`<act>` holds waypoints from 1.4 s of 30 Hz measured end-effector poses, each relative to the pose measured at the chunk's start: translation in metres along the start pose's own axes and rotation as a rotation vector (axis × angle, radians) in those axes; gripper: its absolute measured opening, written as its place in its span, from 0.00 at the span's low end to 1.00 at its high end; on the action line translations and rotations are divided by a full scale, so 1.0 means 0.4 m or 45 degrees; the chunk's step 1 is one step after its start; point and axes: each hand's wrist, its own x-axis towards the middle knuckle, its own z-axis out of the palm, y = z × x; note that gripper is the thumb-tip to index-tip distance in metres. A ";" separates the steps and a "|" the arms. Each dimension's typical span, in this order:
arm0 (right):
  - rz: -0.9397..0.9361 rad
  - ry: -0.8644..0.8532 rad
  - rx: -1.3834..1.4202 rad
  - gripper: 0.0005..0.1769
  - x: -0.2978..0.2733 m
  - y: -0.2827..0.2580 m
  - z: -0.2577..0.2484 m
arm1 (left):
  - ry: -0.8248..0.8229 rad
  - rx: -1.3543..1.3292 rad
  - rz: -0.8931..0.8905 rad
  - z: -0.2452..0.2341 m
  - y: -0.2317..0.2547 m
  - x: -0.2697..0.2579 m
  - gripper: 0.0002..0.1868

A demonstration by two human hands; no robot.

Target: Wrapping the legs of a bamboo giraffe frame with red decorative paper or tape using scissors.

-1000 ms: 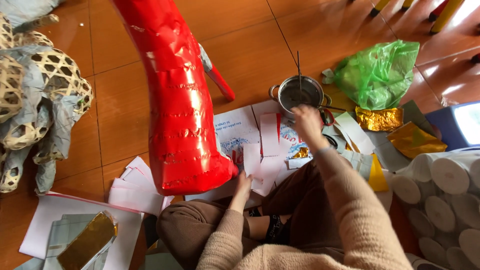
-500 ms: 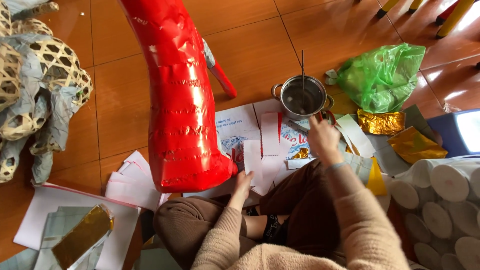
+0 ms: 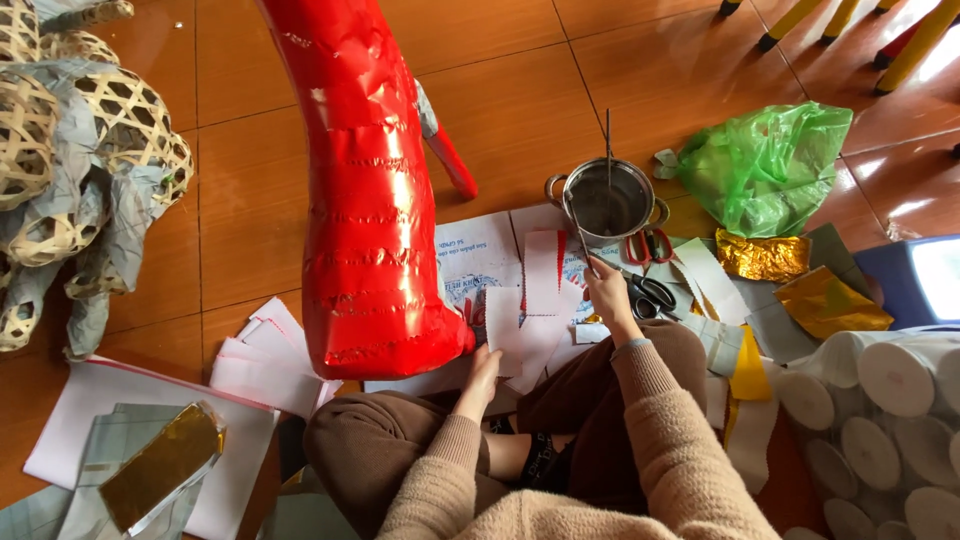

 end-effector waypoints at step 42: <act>-0.675 -0.272 -1.244 0.32 -0.317 -0.003 0.102 | 0.001 -0.483 -0.458 -0.013 -0.132 0.145 0.37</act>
